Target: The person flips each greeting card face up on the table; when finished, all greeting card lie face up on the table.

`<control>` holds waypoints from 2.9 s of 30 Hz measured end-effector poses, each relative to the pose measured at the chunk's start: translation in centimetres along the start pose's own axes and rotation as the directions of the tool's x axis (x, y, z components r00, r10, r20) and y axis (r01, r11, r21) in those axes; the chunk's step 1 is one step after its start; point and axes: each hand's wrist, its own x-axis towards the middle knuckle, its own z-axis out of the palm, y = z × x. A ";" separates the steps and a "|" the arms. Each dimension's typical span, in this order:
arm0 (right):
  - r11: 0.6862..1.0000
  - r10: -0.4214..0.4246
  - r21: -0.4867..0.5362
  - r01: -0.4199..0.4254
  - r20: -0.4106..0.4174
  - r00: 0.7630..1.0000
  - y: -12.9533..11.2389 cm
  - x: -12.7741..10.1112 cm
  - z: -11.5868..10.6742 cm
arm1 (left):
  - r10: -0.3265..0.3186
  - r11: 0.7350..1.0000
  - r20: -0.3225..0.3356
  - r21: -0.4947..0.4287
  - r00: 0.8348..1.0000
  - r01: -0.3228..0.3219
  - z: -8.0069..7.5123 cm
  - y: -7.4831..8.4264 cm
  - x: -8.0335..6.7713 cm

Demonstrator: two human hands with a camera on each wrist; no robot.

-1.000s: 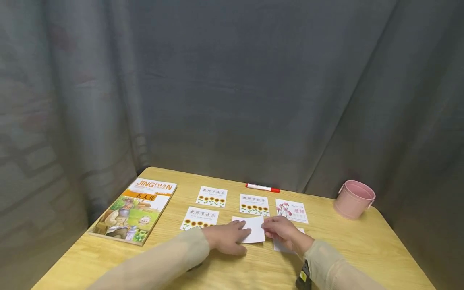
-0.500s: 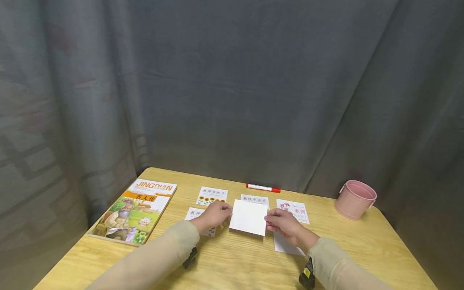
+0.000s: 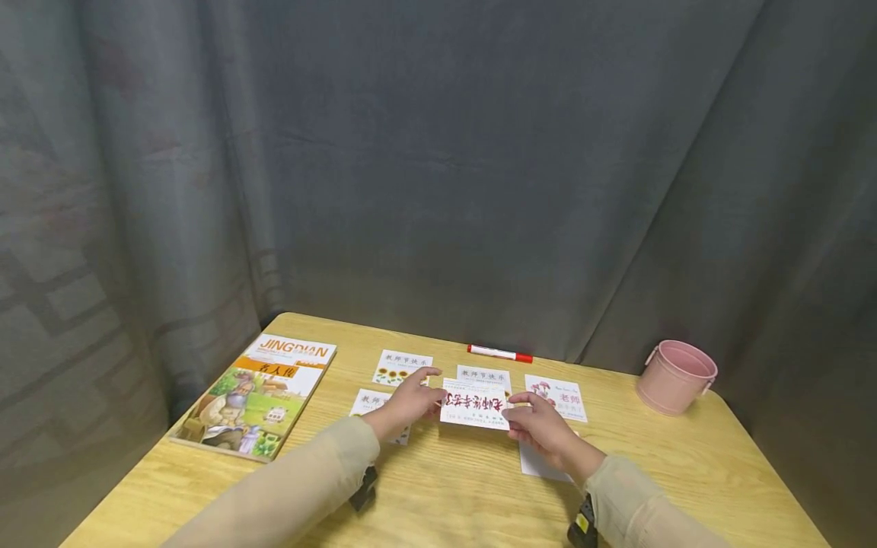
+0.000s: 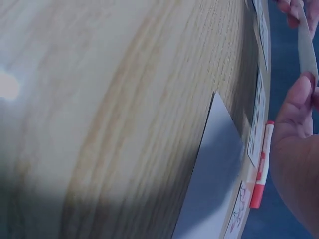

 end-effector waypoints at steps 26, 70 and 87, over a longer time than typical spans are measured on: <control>0.999 0.047 -0.016 -0.047 0.053 0.997 0.4 -0.7 0.4 | 0.106 0.926 0.000 0.366 0.994 -0.098 -0.1 0.7 -0.9; 0.906 0.104 -0.394 -0.155 -0.146 0.984 1.4 -4.3 -10.0 | 0.030 0.178 0.503 0.848 0.864 -0.499 15.7 2.4 -0.9; 0.978 -0.025 -0.203 0.051 0.131 0.991 -1.1 -4.7 -11.9 | 0.050 0.924 0.122 0.371 0.991 -0.093 12.0 3.3 2.0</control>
